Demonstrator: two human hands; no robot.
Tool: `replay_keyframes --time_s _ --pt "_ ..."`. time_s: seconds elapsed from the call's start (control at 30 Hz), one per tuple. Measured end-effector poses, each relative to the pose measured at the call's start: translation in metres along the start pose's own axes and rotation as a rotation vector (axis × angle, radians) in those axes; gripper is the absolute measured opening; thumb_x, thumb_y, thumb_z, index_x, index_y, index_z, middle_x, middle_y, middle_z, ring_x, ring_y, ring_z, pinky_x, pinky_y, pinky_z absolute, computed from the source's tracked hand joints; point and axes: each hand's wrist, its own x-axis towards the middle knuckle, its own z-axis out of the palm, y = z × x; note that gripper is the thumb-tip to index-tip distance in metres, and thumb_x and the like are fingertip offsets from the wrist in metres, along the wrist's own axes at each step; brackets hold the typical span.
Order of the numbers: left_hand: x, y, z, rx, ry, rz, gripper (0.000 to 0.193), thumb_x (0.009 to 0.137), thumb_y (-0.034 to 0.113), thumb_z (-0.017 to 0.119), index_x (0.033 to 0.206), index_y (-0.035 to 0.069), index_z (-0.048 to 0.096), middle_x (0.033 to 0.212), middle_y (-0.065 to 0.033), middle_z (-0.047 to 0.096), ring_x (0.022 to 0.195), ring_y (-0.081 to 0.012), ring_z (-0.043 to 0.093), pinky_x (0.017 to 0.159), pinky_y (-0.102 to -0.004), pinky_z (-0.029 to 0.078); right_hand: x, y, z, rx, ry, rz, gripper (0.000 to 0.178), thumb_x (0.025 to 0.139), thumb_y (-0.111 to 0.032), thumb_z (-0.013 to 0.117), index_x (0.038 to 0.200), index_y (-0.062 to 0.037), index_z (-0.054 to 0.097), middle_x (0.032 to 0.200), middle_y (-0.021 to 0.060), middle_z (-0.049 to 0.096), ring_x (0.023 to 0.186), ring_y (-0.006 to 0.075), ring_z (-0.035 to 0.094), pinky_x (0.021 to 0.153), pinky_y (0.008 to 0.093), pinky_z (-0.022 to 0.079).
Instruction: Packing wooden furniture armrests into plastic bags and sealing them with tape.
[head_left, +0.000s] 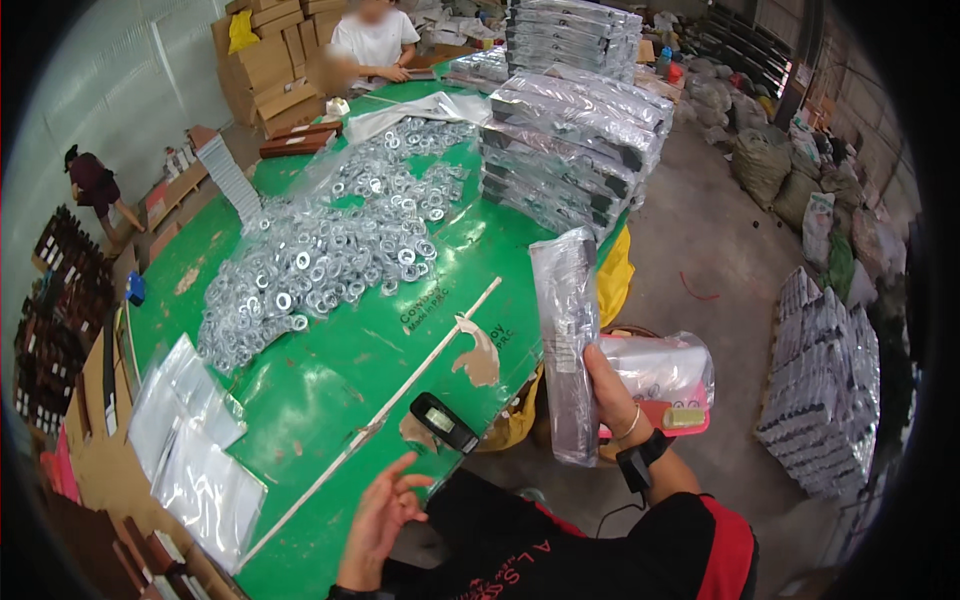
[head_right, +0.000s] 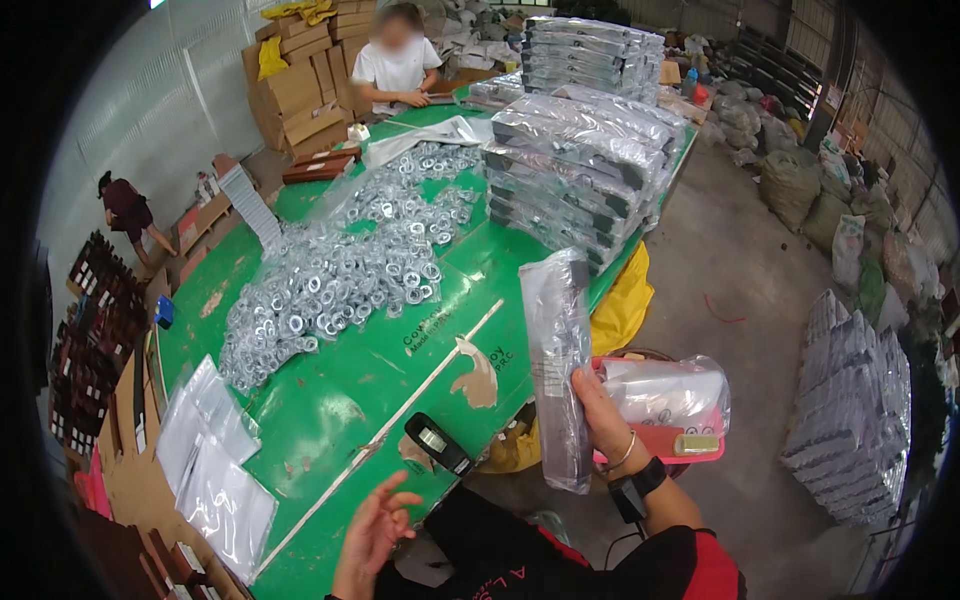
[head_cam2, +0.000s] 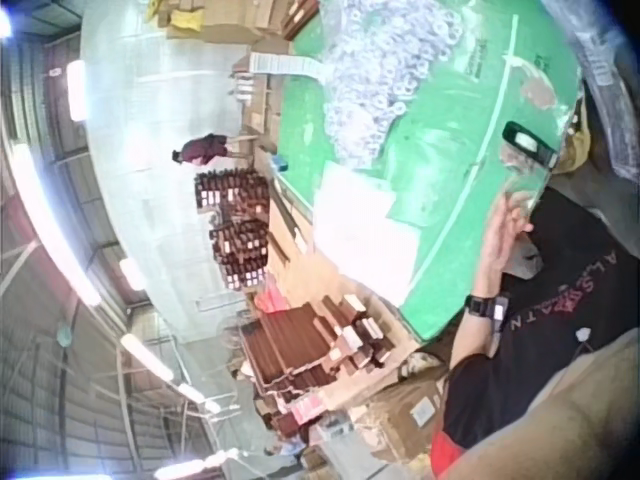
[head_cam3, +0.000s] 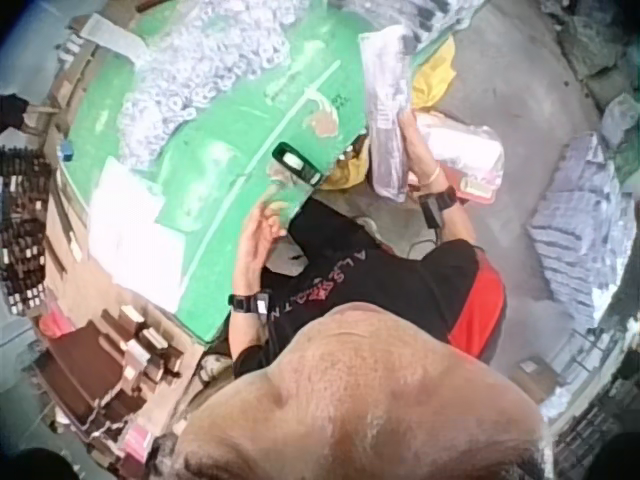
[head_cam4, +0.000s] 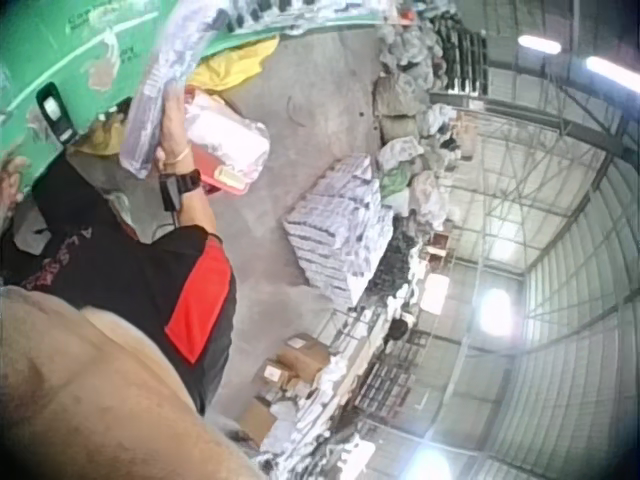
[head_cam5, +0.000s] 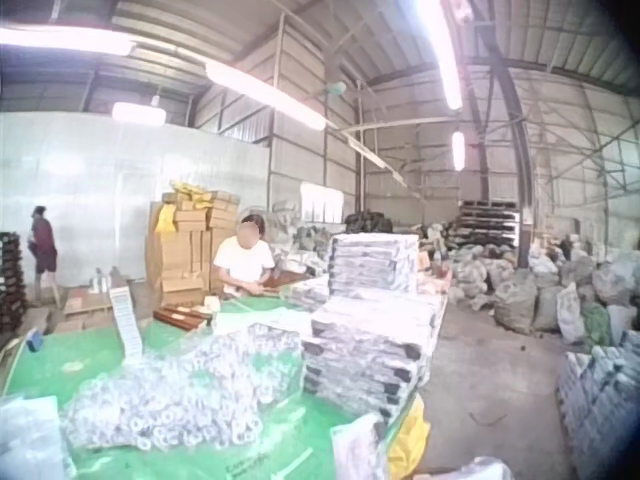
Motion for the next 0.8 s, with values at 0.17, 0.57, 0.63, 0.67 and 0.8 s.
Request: replay_keyframes --time_s 0.17,0.57,0.63,0.67,0.8 --pt "-0.006 0.009 -0.029 0.049 0.371 0.172 0.052 0.104 0.032 0.051 0.144 0.0 0.043 0.108 -0.0136 0.065 0.069 -0.008 0.054 0.063 -0.0273 0.057 0.017 0.001 -0.012 -0.105 0.127 -0.002 0.049 0.105 -0.033 0.051 0.145 -0.0073 0.042 0.129 0.0028 0.058 0.112 0.0102 0.056 0.097 0.0282 0.047" --pt "-0.008 -0.002 -0.065 0.125 0.521 0.268 0.045 0.102 0.016 0.053 0.142 -0.002 0.047 0.105 -0.0133 0.063 0.071 -0.0081 0.058 0.064 -0.0276 0.057 0.083 -0.012 -0.015 -0.674 0.294 -0.305 0.065 0.096 -0.018 0.066 0.152 -0.003 0.036 0.137 0.0101 0.054 0.122 0.0139 0.051 0.103 0.0271 0.041" --pt "-0.007 -0.005 -0.069 0.073 0.511 0.272 0.045 0.102 0.017 0.053 0.142 -0.003 0.046 0.106 -0.0139 0.063 0.071 -0.0088 0.058 0.065 -0.0287 0.057 0.092 -0.011 -0.033 -0.715 0.386 -0.207 0.065 0.093 -0.021 0.069 0.149 -0.0051 0.042 0.138 0.0131 0.055 0.122 0.017 0.053 0.103 0.0298 0.041" --pt "-0.008 -0.005 -0.072 0.033 0.494 0.272 0.046 0.102 0.017 0.053 0.143 -0.003 0.045 0.106 -0.0145 0.063 0.071 -0.0094 0.059 0.066 -0.0299 0.058 0.097 -0.007 -0.039 -0.726 0.386 -0.202 0.065 0.093 -0.021 0.069 0.149 -0.0051 0.042 0.138 0.0131 0.055 0.122 0.017 0.053 0.103 0.0298 0.041" --pt "-0.012 -0.003 -0.076 0.013 0.455 0.256 0.046 0.102 0.018 0.053 0.143 -0.002 0.045 0.107 -0.0149 0.063 0.074 -0.0128 0.061 0.068 -0.0331 0.058 0.108 0.0 -0.041 -1.014 0.453 -0.352 0.06 0.088 -0.025 0.072 0.143 -0.009 0.052 0.131 0.0171 0.06 0.111 0.0247 0.059 0.096 0.0341 0.046"
